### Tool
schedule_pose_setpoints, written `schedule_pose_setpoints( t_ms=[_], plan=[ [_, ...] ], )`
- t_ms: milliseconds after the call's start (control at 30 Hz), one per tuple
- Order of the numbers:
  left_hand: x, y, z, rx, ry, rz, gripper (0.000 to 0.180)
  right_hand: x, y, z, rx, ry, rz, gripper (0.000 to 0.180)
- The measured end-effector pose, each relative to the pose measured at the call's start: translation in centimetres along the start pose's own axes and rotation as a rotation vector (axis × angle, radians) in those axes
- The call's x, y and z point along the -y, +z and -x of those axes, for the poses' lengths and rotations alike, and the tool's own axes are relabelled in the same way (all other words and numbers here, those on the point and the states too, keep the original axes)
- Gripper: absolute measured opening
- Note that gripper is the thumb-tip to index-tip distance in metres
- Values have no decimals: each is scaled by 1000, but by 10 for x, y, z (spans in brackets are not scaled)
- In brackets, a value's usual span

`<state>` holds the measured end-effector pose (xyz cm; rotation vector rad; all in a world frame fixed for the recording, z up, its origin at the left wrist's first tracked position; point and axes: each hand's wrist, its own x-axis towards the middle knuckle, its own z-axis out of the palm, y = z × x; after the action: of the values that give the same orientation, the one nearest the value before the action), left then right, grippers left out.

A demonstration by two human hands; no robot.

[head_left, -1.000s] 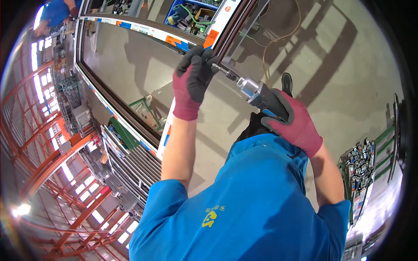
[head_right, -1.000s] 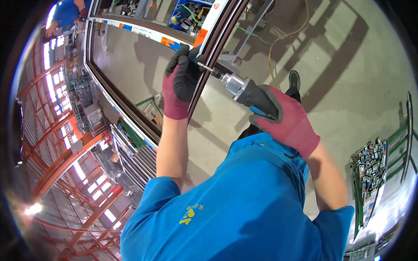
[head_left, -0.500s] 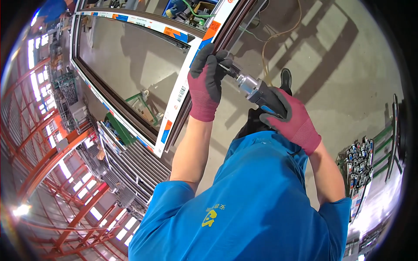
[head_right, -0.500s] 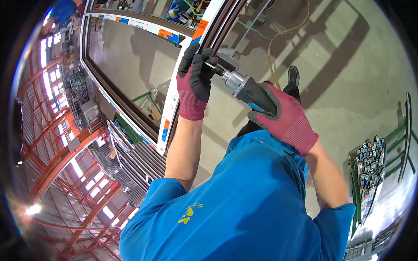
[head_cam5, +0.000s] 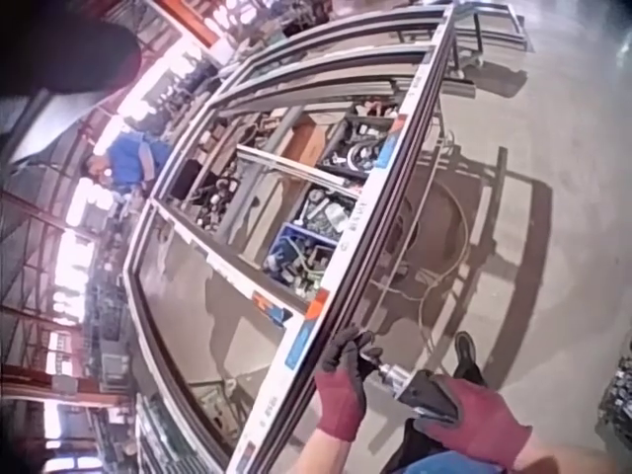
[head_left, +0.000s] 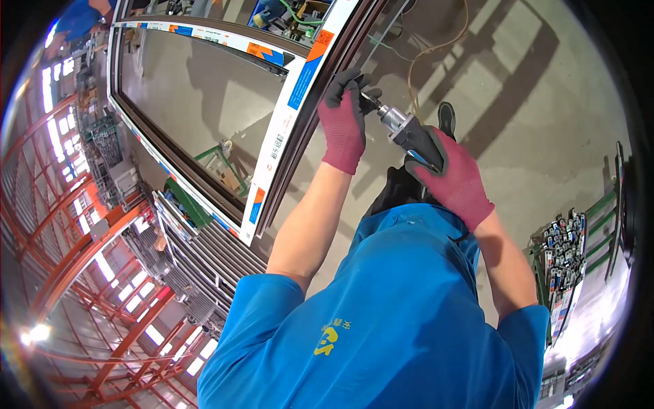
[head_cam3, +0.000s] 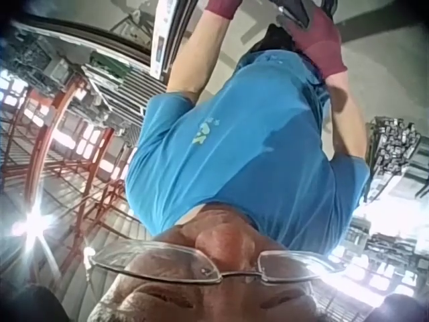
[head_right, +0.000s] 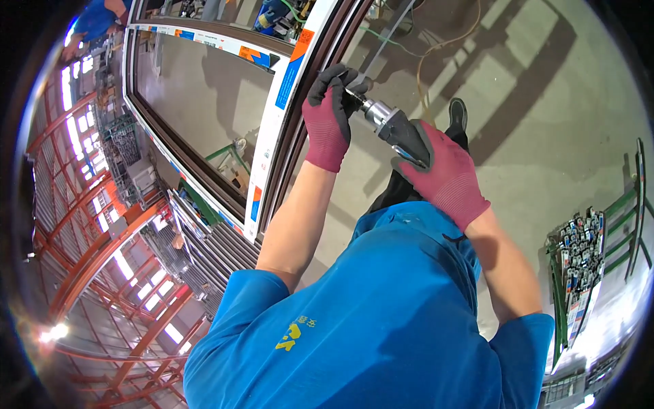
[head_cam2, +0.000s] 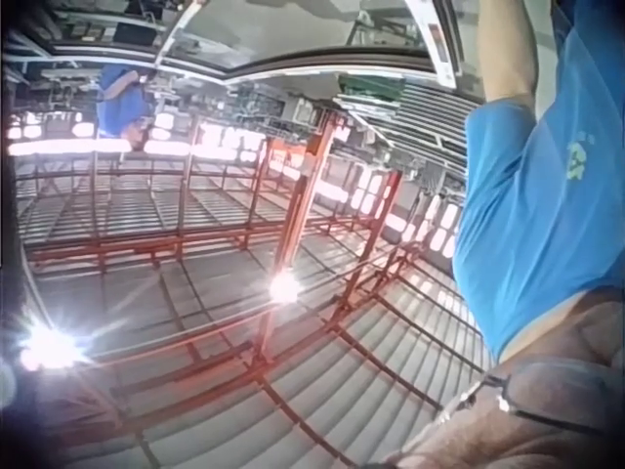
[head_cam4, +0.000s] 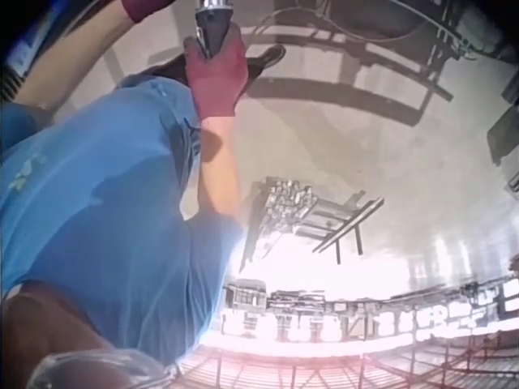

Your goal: Assembling and securing components of metal window or door frames using power and manual tools.

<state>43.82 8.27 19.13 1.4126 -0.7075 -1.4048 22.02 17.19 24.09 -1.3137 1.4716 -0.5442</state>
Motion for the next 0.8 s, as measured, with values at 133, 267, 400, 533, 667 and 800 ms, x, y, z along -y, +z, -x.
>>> schedule_pose_setpoints(
  t_ms=[133,267,400,533,667,800],
  plan=[
    [-2,3,-5,-42,-8,-8,30,-4,-2,-9,29,9,18,73],
    [-2,-1,-11,-23,-31,-64,29,-9,1,-14,13,-11,66,75],
    [-3,3,-11,-62,-42,1,31,-4,-5,-18,44,-12,62,75],
    [-3,4,-10,-80,-59,2,31,-12,-4,-19,17,-18,87,75],
    [-3,2,-10,-80,-36,-6,30,-11,-7,-22,54,-30,49,74],
    [-4,-1,-15,-83,-43,-21,29,-9,-8,-26,53,-31,60,73]
  ],
)
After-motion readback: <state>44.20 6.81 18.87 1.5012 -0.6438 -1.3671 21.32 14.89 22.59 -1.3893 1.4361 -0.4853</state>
